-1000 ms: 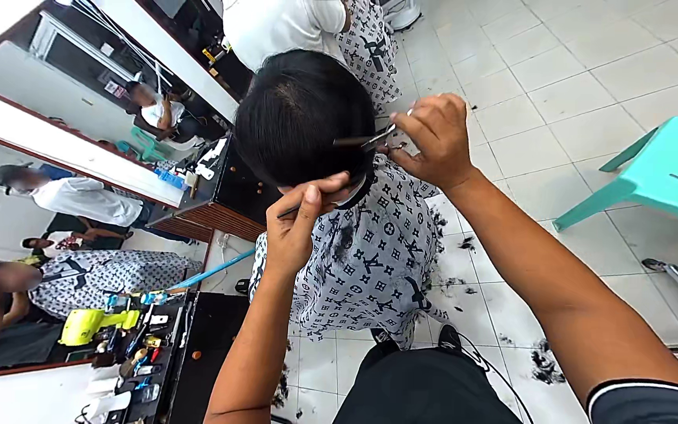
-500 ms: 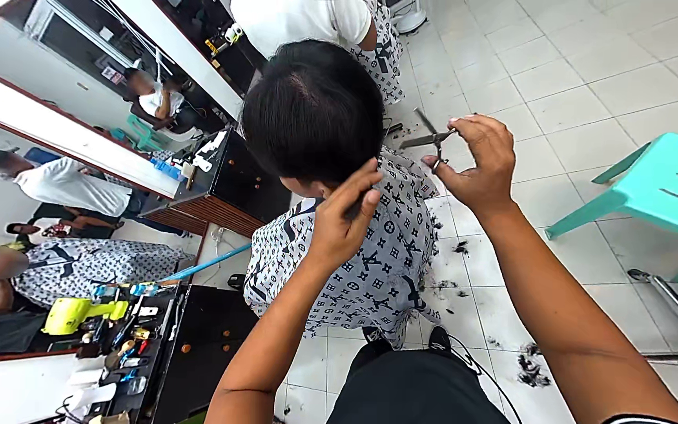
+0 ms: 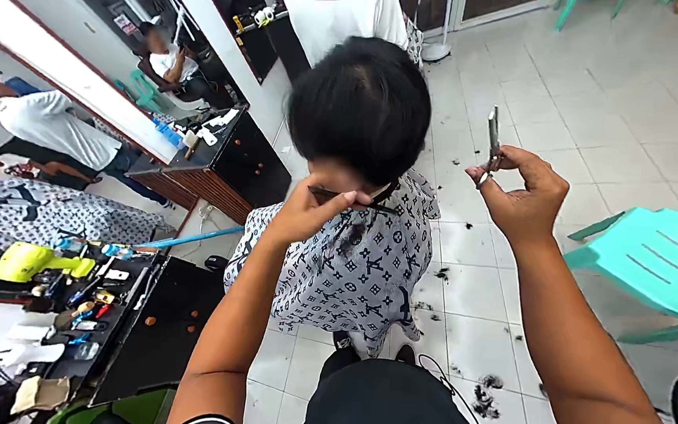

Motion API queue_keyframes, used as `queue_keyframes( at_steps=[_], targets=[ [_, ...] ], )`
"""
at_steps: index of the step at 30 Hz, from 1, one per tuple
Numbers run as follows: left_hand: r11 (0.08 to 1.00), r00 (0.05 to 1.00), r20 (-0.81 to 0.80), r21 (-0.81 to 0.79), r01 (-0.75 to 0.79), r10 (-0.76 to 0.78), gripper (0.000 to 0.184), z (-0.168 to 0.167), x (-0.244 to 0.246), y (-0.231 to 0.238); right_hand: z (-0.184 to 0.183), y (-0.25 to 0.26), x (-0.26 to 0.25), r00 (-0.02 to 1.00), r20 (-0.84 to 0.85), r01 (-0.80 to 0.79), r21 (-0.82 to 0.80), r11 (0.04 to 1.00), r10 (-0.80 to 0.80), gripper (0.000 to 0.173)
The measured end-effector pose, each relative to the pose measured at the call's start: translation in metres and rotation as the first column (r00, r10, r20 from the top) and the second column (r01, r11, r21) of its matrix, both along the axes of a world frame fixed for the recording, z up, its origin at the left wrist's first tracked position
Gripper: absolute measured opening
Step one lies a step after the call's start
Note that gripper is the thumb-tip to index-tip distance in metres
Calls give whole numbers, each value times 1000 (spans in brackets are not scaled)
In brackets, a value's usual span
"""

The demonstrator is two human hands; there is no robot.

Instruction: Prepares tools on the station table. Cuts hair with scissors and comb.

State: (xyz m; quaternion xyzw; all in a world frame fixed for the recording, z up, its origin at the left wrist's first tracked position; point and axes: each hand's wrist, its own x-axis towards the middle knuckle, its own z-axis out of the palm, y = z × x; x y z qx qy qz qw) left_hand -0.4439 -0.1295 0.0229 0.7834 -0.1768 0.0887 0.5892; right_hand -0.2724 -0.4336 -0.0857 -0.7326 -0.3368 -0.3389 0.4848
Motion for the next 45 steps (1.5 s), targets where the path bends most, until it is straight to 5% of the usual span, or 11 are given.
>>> queue_keyframes(
  at_steps=[3,8,11,13,17,20,23,26,34,45],
  targets=[
    [975,998,32,-217,-45,53,7,32,4,29,16,-6,-8,1000,-11,2,-84,996,-3,41],
    [717,971,-122,-657,-234,205,40,84,51,57,55,4,-30,998,53,52,-144,988,-45,36],
    [733,927,-325,-581,-353,189,47,75,64,61,75,5,-43,992,94,99,-208,973,-81,36],
    [801,930,-343,-517,-303,130,39,56,54,63,85,-1,-50,987,111,142,-253,957,-117,37],
    [932,973,-190,-358,54,-129,21,12,20,92,102,-11,-68,982,74,187,-318,929,-173,40],
    [900,938,-102,-330,283,-332,18,13,24,122,117,-1,-83,988,5,149,-294,944,-155,41],
    [848,980,-14,-505,163,-196,32,39,47,122,131,29,-99,997,-79,-9,-199,980,-7,37],
    [704,988,-105,-711,6,-115,40,59,74,113,144,67,-116,967,-151,-218,-96,971,203,32],
    [795,898,-383,-603,-65,-217,30,27,62,132,177,131,-122,660,-270,-657,244,713,701,57],
    [674,831,-351,-738,38,-432,33,13,62,146,177,202,-108,716,-359,-657,-59,751,598,81]
  ],
)
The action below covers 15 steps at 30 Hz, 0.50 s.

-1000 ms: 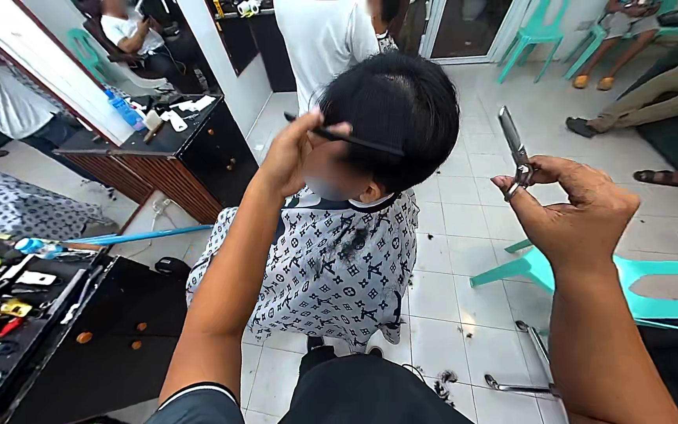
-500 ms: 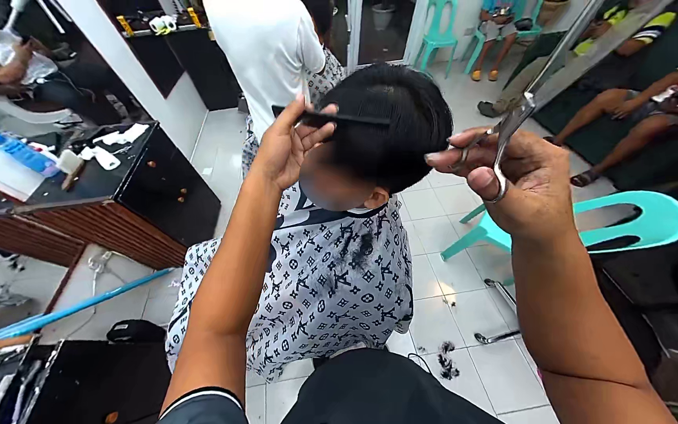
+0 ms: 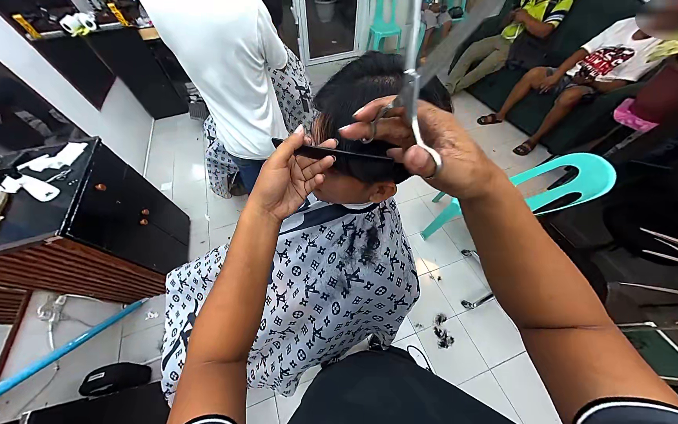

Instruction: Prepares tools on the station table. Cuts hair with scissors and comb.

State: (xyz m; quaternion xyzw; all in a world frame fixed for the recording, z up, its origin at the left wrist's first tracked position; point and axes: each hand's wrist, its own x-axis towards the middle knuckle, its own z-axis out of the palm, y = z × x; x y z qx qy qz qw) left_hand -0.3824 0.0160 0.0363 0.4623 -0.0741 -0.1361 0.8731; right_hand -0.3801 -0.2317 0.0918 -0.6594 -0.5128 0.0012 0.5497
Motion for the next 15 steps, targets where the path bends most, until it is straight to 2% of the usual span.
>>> queue_keyframes(
  at_steps=[4,7,10,12,15],
  targets=[
    [999,999,48,38,-2,0,36,-8,-6,-5,-12,17,9,999,-21,-32,24,999,33,75],
    [990,958,287,138,-26,-15,29,-19,-13,-3,-14,13,6,998,-61,6,65,998,-2,64],
    [954,837,542,283,-99,-74,30,-16,-14,8,-11,3,0,996,-88,37,78,996,-30,59],
    [932,817,555,356,-62,-157,33,-3,-15,12,-7,-2,-4,995,-100,34,91,995,-24,58],
    [926,862,412,347,150,-295,42,15,-15,-4,-2,-5,-9,994,-112,14,118,993,-1,53]
  ],
)
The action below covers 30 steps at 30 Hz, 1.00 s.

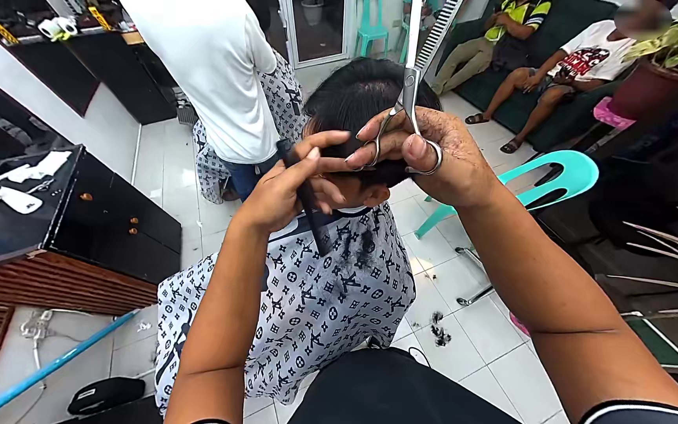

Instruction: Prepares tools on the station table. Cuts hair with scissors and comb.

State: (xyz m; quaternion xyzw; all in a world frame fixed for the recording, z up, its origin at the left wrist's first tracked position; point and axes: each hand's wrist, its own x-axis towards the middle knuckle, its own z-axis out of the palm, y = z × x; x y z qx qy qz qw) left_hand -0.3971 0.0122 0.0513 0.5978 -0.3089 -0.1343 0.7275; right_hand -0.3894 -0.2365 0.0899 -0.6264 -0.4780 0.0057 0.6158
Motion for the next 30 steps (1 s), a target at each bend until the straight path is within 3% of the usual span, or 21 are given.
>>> queue_keyframes(
  at_steps=[3,5,8,10,12,14,17,20,26,28,30],
  targets=[
    [982,972,-168,-118,145,-163,42,5,10,-29,2,2,-7,998,-30,-50,8,999,51,52],
    [964,952,-195,-174,203,-236,47,7,18,-43,3,-1,-17,999,-23,-29,-37,999,28,52],
    [960,948,-191,-168,222,-253,59,12,25,-45,11,-30,-37,972,180,190,-204,960,-153,42],
    [964,945,-214,-150,219,-248,62,14,25,-40,10,-61,-50,834,423,489,-267,831,-355,33],
    [967,944,-231,-153,206,-237,62,16,24,-35,4,-91,-58,587,673,743,-225,630,-451,37],
    [966,939,-243,-148,211,-242,63,17,24,-33,-3,-110,-57,372,825,879,-167,446,-425,52],
    [964,932,-255,-132,231,-258,64,21,23,-33,-13,-114,-45,185,917,943,-64,327,-353,61],
    [964,926,-272,-128,233,-260,63,23,21,-33,-18,-100,-33,95,939,954,8,298,-329,56],
    [967,923,-286,-89,240,-256,65,25,20,-34,-24,-87,-25,31,946,916,103,389,-324,27],
    [968,926,-284,-82,237,-251,65,26,21,-32,-25,-89,-26,52,943,911,91,403,-330,28],
    [974,929,-292,-76,214,-227,64,27,19,-31,-24,-90,-27,72,945,930,52,364,-319,41]
  ],
)
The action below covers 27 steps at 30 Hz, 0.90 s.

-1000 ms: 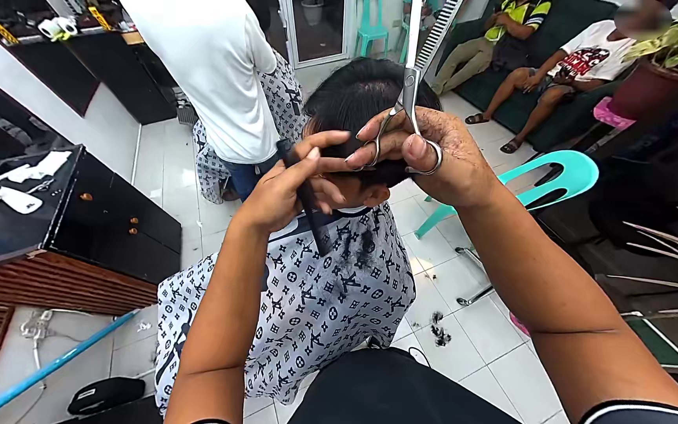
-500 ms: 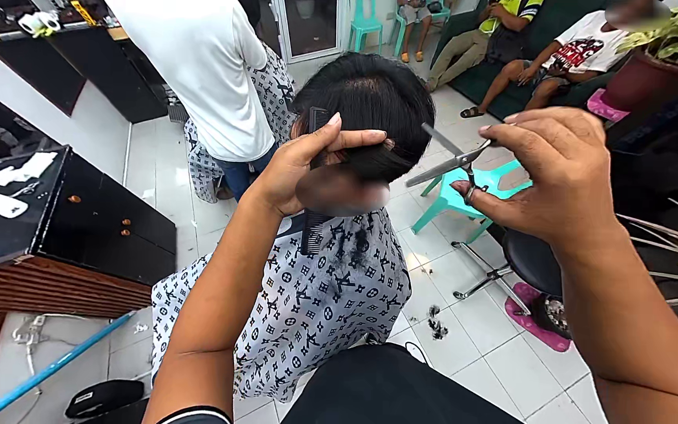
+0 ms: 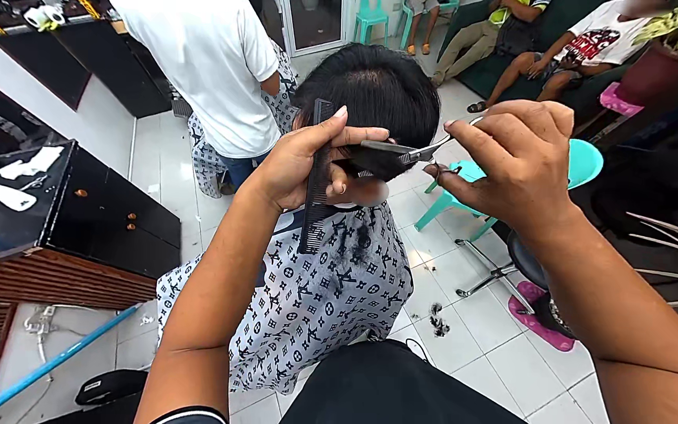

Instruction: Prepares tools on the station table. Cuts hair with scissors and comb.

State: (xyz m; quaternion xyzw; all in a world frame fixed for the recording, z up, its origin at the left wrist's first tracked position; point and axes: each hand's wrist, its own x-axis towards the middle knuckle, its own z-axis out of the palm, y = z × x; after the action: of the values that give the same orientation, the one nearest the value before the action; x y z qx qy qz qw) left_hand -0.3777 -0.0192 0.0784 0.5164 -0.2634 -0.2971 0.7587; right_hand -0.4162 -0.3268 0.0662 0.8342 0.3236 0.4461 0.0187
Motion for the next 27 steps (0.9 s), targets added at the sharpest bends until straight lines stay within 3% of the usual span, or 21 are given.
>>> queue_keyframes(
  at_steps=[2,6,11,16,21,24,27],
  targets=[
    [1000,1000,6,17,-16,16,63,2,-1,-1,0,0,2,1000,5,13,-7,1000,-13,43],
    [999,999,35,37,-28,26,64,3,-1,-1,-5,-3,-1,995,56,-88,31,996,86,27],
    [998,999,22,44,-43,42,61,3,-5,0,-7,-2,-3,1000,5,-18,34,999,18,48],
    [999,997,59,31,-44,42,60,0,-10,-1,-17,-1,-4,995,50,-85,77,993,81,27],
    [987,984,103,65,-150,142,58,-6,-22,-6,-32,-3,-9,996,-23,-79,132,988,83,37],
    [950,940,187,74,-303,285,52,-22,-43,-25,-50,-6,-13,987,-61,-128,255,959,148,30],
    [946,902,379,158,-282,206,53,-59,-66,-42,-75,-16,-23,923,-306,-26,554,832,233,40]
  ],
)
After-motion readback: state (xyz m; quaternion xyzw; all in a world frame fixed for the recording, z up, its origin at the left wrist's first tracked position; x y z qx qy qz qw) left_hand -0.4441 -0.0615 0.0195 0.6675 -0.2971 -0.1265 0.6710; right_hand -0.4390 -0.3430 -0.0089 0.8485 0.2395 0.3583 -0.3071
